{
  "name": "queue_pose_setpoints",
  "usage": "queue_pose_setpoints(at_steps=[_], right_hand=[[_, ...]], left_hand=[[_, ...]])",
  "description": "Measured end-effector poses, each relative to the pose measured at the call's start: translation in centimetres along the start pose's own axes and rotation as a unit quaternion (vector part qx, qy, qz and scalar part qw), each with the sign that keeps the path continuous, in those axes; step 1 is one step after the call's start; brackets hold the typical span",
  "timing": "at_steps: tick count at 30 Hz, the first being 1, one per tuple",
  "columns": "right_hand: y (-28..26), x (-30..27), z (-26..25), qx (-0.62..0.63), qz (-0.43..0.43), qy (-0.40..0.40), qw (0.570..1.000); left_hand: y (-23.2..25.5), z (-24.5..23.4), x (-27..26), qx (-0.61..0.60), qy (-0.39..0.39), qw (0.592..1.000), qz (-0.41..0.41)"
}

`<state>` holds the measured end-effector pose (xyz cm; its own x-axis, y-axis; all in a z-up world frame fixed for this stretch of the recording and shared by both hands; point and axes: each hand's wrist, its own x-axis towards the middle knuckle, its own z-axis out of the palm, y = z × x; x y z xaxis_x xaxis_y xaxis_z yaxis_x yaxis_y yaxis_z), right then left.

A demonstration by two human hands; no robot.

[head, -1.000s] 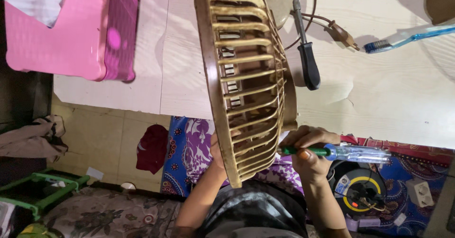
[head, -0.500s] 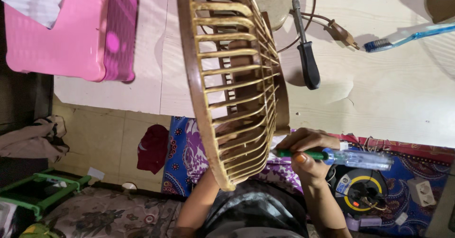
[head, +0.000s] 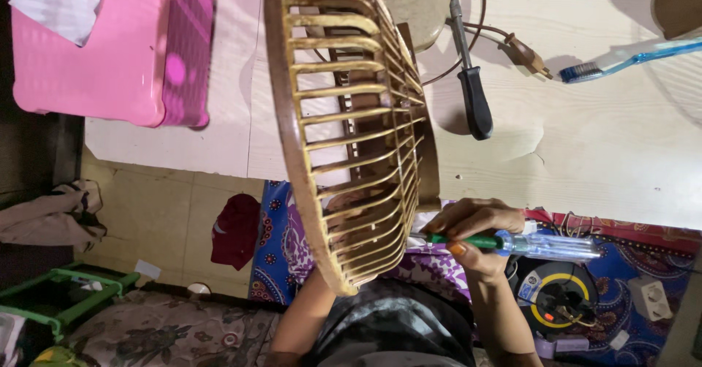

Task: The person disassembles a table fan by removing the front grille and fan blade using a screwdriver. They then use a toothbrush to clean the interior of the grille and the fan base.

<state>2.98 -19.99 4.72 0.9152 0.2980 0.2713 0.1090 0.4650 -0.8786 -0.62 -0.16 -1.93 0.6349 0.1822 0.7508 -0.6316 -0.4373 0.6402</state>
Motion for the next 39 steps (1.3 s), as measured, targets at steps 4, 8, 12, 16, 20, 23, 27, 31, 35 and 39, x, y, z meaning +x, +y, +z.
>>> queue_pose_setpoints(at_steps=[4, 8, 12, 16, 20, 23, 27, 31, 35, 39], right_hand=[[0.2, -0.5, 0.2, -0.028, -0.015, 0.046, 0.998], [0.4, -0.4, -0.4, -0.036, -0.017, 0.035, 0.999], [0.6, -0.6, -0.1, -0.015, -0.017, 0.064, 0.998], [0.8, -0.6, 0.1, 0.007, -0.023, 0.062, 0.998], [0.6, -0.6, 0.0, -0.010, -0.028, 0.063, 0.998], [0.4, -0.7, 0.2, 0.009, -0.017, 0.076, 0.997], [0.5, -0.7, 0.1, -0.012, -0.024, 0.063, 0.998], [0.6, -0.5, 0.5, -0.009, -0.027, 0.083, 0.996], [0.3, -0.2, 1.3, 0.006, 0.001, 0.085, 0.996], [0.1, 0.1, 1.8, -0.006, -0.011, 0.090, 0.996]], left_hand=[[-0.1, 0.5, -0.1, -0.003, 0.003, 1.000, 0.001], [-0.2, 0.6, 0.1, -0.004, 0.002, 1.000, 0.006], [0.1, 0.6, 0.0, -0.002, 0.004, 1.000, 0.003], [0.0, 0.6, 0.2, -0.003, 0.008, 1.000, 0.005], [0.1, 0.5, 0.0, -0.001, 0.011, 1.000, 0.004], [0.1, 0.6, 0.0, -0.003, 0.013, 1.000, 0.006], [-0.1, 0.4, -0.3, -0.004, 0.017, 1.000, 0.005], [-0.6, 0.1, -0.7, -0.006, 0.029, 0.999, -0.015], [-0.4, 0.9, 0.1, -0.023, 0.040, 0.997, -0.067], [1.9, 1.5, 3.5, -0.044, 0.047, 0.990, -0.124]])
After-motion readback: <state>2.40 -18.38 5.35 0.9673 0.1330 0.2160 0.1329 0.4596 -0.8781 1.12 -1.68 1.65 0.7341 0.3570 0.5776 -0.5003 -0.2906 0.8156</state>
